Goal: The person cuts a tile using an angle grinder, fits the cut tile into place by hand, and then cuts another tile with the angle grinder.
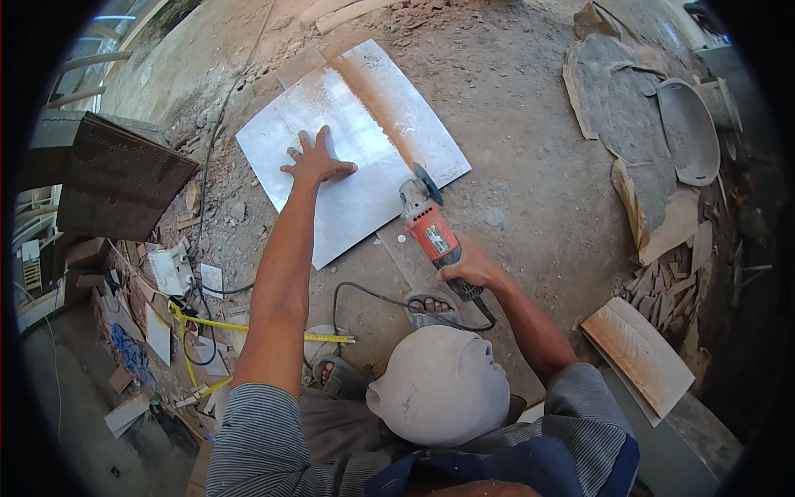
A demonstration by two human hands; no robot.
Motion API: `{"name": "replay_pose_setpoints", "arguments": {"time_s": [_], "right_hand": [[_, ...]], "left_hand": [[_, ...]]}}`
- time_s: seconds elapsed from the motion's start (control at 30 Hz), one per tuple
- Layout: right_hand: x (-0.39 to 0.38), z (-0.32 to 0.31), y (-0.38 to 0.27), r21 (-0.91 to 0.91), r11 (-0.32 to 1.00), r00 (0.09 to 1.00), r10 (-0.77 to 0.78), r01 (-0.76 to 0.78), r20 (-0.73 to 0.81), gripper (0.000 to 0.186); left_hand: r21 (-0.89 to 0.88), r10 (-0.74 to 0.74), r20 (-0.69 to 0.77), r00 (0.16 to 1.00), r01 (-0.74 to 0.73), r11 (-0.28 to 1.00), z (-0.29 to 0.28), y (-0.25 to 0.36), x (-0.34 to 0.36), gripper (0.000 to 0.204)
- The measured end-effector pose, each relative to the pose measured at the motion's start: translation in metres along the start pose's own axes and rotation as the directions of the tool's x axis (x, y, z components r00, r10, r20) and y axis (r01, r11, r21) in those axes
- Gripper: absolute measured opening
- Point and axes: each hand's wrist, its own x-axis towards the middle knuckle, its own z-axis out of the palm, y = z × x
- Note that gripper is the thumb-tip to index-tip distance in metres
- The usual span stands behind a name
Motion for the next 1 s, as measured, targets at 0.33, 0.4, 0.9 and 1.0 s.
{"name": "replay_pose_setpoints", "arguments": {"time_s": [0.33, 0.4, 0.9, 1.0], "right_hand": [[-0.029, -0.003, 0.001, 0.004, 0.995, 0.995, 0.099, -0.099, -0.006, 0.073], [-0.014, -0.011, -0.013, 0.05, 0.999, 1.0, 0.02, -0.021, 0.018, 0.071], [0.286, -0.018, -0.158, 0.093, 0.945, 0.95, -0.311, 0.313, -0.035, 0.065], [0.309, -0.013, -0.164, 0.025, 0.944, 0.942, -0.328, 0.33, -0.067, 0.067]], "left_hand": [[-0.019, 0.009, -0.025, 1.0, -0.009, 1.0, 0.0, -0.003, -0.002, 0.118], [-0.031, 0.021, -0.017, 1.0, -0.022, 0.999, -0.001, -0.002, -0.002, 0.118], [0.058, -0.013, 0.022, 1.0, 0.012, 0.998, -0.006, 0.006, -0.003, 0.121], [0.059, -0.017, 0.017, 1.0, 0.016, 0.998, -0.005, 0.007, -0.001, 0.12]]}}
